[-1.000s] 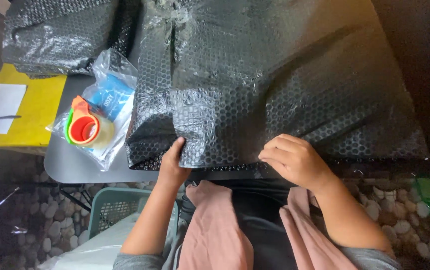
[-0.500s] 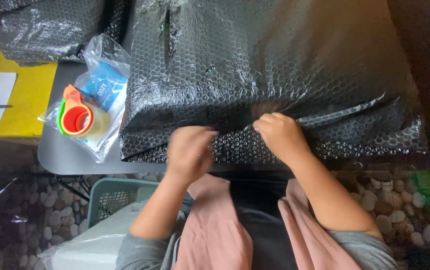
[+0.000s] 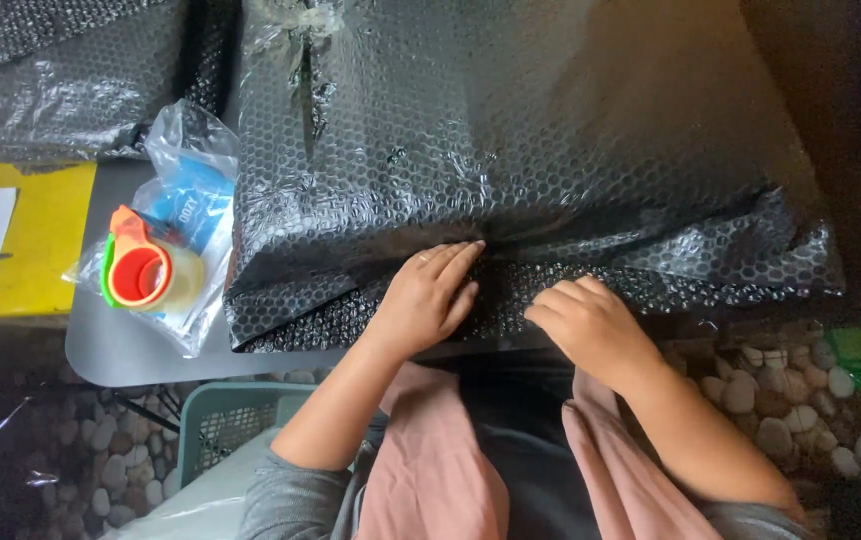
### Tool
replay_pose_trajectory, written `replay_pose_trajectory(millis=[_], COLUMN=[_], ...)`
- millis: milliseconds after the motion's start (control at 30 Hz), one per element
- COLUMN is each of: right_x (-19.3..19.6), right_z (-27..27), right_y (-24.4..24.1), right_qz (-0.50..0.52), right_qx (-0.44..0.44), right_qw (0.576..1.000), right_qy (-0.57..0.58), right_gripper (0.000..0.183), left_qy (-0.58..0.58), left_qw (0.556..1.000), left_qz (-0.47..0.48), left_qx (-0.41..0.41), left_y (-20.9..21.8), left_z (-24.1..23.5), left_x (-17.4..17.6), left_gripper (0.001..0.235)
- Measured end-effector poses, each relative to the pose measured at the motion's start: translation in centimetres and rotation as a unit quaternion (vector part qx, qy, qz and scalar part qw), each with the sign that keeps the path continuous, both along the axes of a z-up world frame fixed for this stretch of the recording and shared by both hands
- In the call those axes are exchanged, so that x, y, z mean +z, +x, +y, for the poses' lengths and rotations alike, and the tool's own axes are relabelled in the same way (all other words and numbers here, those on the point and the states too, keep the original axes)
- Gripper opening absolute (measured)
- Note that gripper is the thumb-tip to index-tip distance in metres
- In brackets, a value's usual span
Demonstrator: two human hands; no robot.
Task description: The person wraps a rectangular object in black bubble wrap, using a tape dispenser to apply clear tape to secure the edges. The person folds the bubble wrap around the item and smooths the tape to ensure it is sealed.
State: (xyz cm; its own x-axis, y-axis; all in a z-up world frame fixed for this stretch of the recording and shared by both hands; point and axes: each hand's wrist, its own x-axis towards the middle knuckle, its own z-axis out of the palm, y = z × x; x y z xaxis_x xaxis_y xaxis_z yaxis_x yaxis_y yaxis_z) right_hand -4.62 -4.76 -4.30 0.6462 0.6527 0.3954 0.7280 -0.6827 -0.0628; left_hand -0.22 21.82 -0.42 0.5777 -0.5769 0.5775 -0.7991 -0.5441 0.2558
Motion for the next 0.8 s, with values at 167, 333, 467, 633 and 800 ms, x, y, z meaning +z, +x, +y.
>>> replay_pose_trajectory(millis=[167,333,467,633,800], right_x=[4.9,6.6,5.3,6.2,4.8], right_z=[0.3,0.7,0.6,1.5,1.0], right_y=[1.2,5.1,6.9,7.4,7.4], right_qz=[-0.150,-0.262,-0.285,-0.307,-0.246], right_qx=[-0.006,-0.023,-0.034,-0.067,-0.088], right_qw=[0.982,0.955,0.947,0.929,0.933], right_qy=[0.118,0.136,0.145,0.195,0.247], right_gripper=[0.006,0.004,0.006,0.013,0.018], left_qy=[0.005,0.048,0.113,-0.054,-0.032], left_qw=[0.995,0.977,0.978,0.971,0.974], left_qz=[0.096,0.206,0.173,-0.228,-0.193], left_qx=[-0.021,-0.010,0.028,0.039,0.118], left_y=[-0.8,-1.6,-1.5,-2.8,-1.5], left_z=[-0.1,-0.6,-1.2,-4.0,-5.7], left_x=[2.0,6.1,3.9,0.8,-2.3], left_gripper=[0.073,0.078,0.071,0.020,0.033])
